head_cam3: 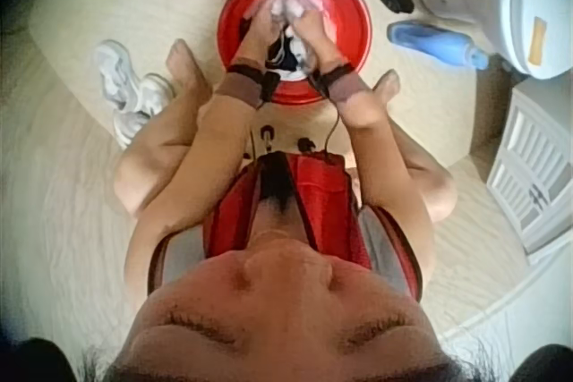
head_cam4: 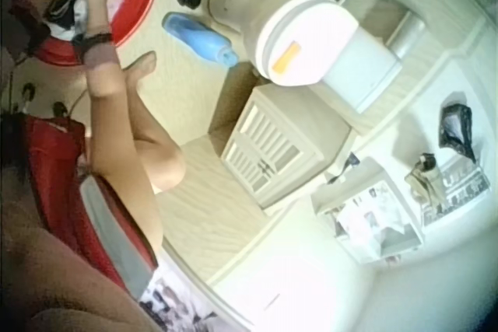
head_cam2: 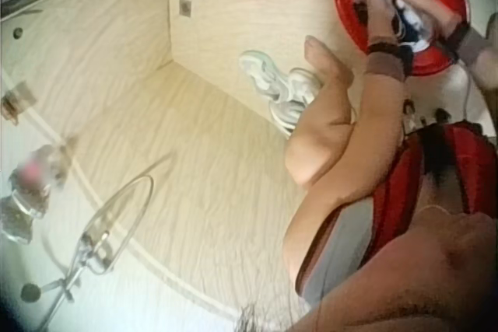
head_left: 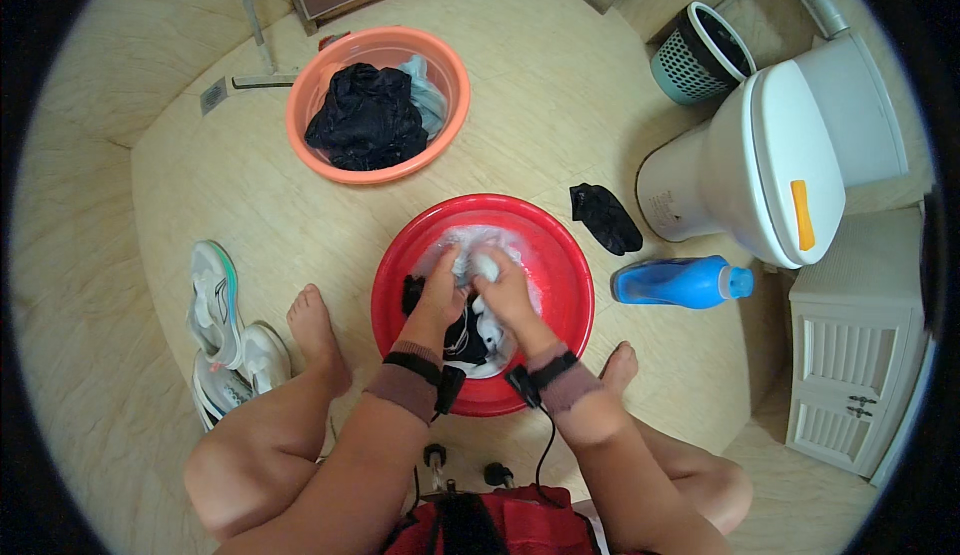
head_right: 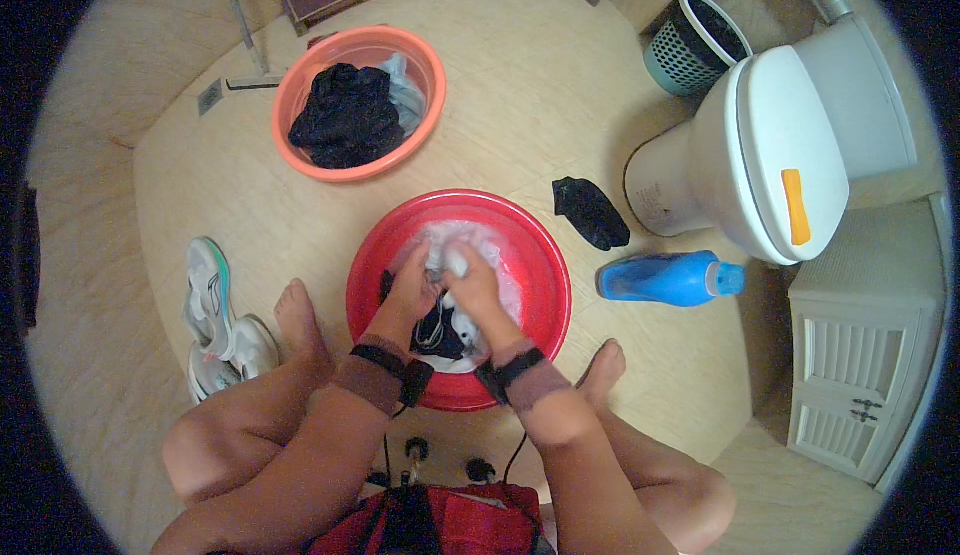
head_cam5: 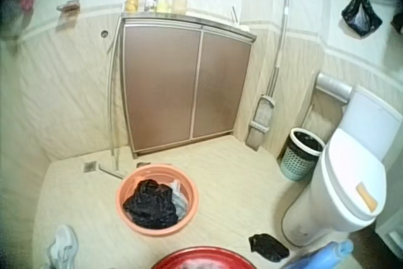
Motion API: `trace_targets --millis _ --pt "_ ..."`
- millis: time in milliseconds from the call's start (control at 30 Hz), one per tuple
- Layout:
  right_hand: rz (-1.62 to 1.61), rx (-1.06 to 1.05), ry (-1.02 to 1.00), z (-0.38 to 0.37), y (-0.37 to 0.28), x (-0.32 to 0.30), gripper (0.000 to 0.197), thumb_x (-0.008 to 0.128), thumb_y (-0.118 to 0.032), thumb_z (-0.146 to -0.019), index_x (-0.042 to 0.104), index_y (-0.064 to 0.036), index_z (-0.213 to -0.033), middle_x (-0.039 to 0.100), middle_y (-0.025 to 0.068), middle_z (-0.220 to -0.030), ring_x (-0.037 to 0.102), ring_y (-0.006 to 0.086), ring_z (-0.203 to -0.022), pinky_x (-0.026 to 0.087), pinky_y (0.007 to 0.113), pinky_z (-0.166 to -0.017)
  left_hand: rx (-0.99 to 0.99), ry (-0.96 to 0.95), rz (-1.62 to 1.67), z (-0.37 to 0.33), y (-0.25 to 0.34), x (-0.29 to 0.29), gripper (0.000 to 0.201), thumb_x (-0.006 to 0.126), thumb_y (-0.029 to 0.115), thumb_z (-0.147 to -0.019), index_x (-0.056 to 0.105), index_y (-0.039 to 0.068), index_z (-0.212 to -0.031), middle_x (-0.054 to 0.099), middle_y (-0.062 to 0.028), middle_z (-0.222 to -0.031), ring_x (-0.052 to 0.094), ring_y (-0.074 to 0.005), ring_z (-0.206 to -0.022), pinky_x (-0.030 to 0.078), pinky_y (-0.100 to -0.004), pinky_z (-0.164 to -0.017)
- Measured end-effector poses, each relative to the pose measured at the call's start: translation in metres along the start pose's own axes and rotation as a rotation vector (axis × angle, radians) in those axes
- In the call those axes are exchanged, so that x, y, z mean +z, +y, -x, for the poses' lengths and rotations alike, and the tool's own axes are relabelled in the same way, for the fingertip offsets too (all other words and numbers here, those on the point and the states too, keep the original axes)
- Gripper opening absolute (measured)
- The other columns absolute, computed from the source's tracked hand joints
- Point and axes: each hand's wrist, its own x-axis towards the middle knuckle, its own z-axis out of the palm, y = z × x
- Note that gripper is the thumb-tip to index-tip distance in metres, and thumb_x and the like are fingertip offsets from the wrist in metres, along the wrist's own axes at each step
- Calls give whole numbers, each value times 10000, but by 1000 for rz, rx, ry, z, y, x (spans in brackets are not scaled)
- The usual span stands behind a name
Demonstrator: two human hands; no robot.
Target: The person washes clothes in a basin by hand, scrubbing a white garment with soap and rinsing it in the soapy water.
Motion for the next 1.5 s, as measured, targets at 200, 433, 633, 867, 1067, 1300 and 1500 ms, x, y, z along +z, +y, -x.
trace_targets --millis 200,433,633,867,1067,1300,1500 --pt "183 -250 -201 63 -85 10 314 672 -180 -743 625 -129 -1049 672 140 -939 646 332 -876 513 408 -782 -174 -347 161 -4 11 -32 413 456 394 -949 567 78 -1190 629 -104 -1104 613 -226 -988 486 -412 -900" --pt "469 -63 71 18 -62 19 285 677 -313 -783 639 -105 -974 663 195 -865 657 360 -784 512 438 -700 64 -323 143 -43 -50 -62 401 436 362 -960 566 59 -1187 644 -117 -1065 639 -240 -917 520 -408 -847" --pt "481 194 269 -23 24 -29 505 611 -431 -833 559 -25 -1129 656 245 -962 640 398 -912 497 462 -798 344 88 -237 -30 -25 -23 372 518 136 -883 513 50 -1245 551 -131 -1214 568 -237 -1068 484 -379 -889" --pt "827 516 -100 2 46 -14 589 540 -408 -883 446 8 -1289 630 274 -1030 612 387 -1009 474 473 -848 316 205 -597 -33 -24 -34 561 640 156 -821 454 -2 -1327 413 -133 -1400 385 -248 -1290 310 -337 -1059" --pt "471 116 278 -29 29 -12 357 596 -194 -806 611 5 -1102 651 208 -1041 630 350 -975 501 411 -829 130 156 -159 -11 -14 -11 476 549 326 -908 475 63 -1299 516 -112 -1284 493 -244 -1176 393 -383 -991" --pt "177 -299 -131 55 -79 10 306 669 -126 -738 618 -94 -1038 662 147 -960 649 342 -899 511 361 -794 -40 -144 208 10 10 -14 403 466 415 -940 575 100 -1167 632 -95 -1088 619 -255 -971 501 -422 -865" --pt "351 -323 -45 44 -75 25 301 692 -255 -746 623 -117 -1005 665 168 -868 647 379 -791 522 431 -694 -46 -253 203 -24 -28 -60 366 428 334 -956 585 68 -1153 630 -113 -1104 630 -257 -967 514 -422 -860"
